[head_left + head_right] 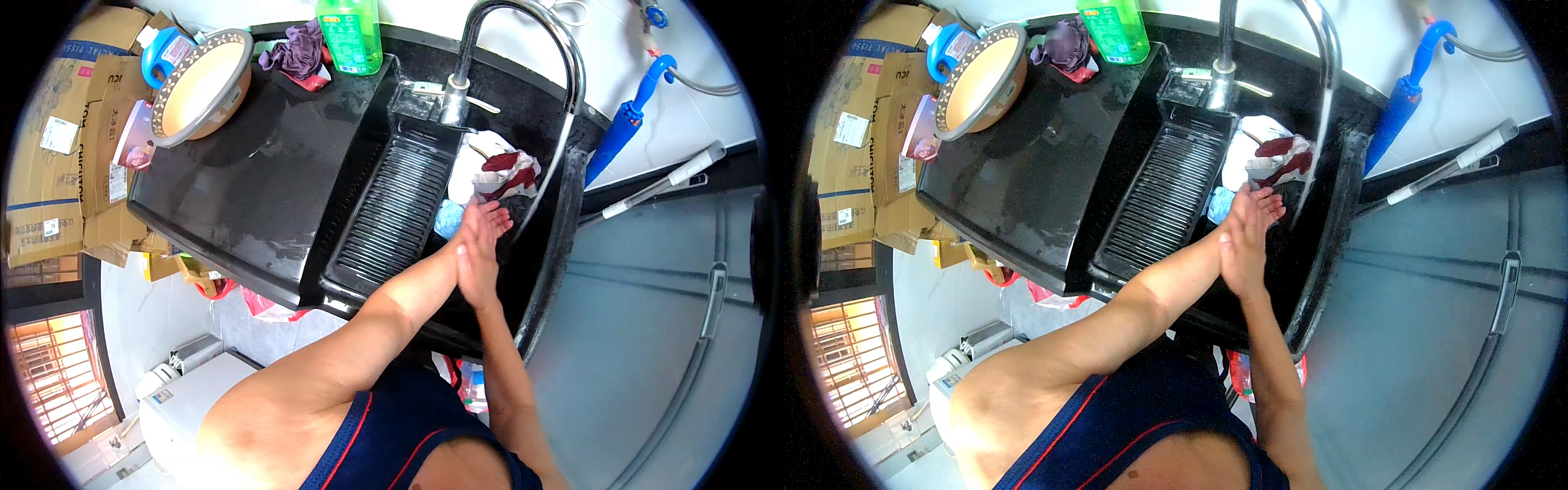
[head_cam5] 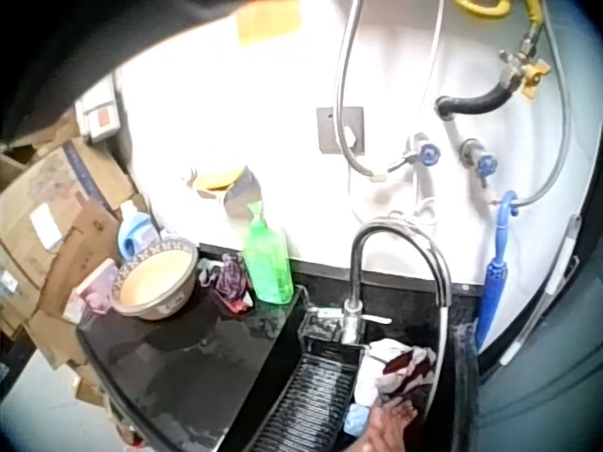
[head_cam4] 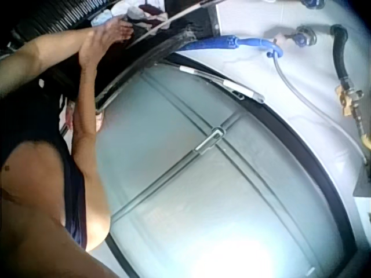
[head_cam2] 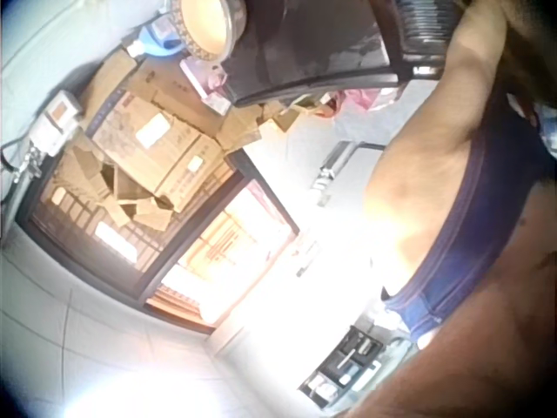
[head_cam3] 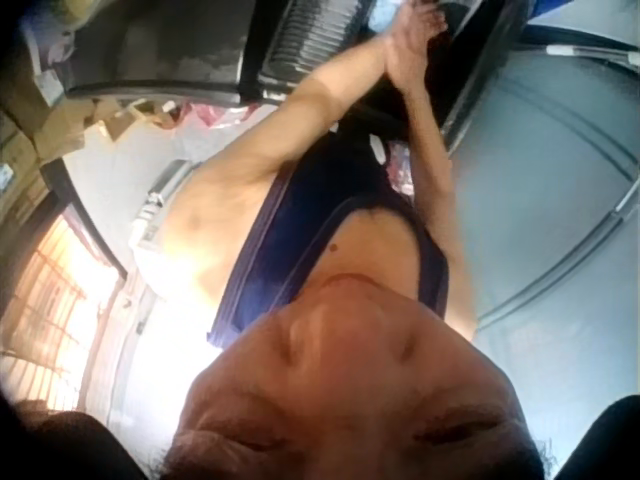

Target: The person hand-washes a purple cloth inside a bowl, rinses the bowl, and then scrubs clothing in a sink.

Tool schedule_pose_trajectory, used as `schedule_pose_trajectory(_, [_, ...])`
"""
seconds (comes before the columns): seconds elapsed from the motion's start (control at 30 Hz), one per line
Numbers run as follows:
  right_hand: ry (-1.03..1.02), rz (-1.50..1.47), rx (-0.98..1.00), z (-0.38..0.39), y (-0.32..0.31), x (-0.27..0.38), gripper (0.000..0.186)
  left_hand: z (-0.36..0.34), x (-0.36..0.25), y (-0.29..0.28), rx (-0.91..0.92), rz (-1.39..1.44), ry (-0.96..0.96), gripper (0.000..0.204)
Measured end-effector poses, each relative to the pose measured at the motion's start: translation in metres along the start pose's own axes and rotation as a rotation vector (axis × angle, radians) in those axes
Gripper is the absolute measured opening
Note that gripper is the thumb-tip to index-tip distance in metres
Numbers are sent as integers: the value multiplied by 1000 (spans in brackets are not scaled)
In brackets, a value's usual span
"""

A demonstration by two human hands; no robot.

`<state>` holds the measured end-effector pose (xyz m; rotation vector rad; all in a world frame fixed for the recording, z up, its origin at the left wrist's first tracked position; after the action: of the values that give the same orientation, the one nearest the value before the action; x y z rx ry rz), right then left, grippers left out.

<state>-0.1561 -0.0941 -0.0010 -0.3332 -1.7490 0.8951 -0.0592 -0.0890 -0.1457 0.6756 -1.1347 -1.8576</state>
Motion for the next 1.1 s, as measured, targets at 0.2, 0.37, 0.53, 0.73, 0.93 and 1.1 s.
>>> schedule_pose_trajectory(0.2, [247,-84,139,-17,15,-60,44,37,13,-47,422,-225,-308,52])
schedule_pose_trajectory(0.37, [403,62,172,-14,13,-115,45,81,10,21,365,-322,-225,46])
schedule_pose_trajectory(0.53, [416,529,414,11,23,-80,53,102,-19,38,219,-117,-314,73])
schedule_pose_trajectory(0.73, [9,80,130,40,29,-1,63,70,-18,-14,104,-97,-57,89])
schedule_pose_trajectory(0.93, [108,208,27,15,19,-30,55,96,7,-11,361,-173,-237,66])
schedule_pose_trajectory(1.1, [343,14,-6,7,-4,-97,41,123,-2,32,341,-434,-282,50])
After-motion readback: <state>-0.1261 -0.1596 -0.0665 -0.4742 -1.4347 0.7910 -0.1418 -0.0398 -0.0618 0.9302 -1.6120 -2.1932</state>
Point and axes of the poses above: each hand's wrist, its own z-axis away from the middle knuckle, its own y-axis out of the palm, x = y × z, the point moved 2 cm from there along -z, towards the middle knuckle, and after that the axes turned 14 degrees about x, right-handed, at the moved point
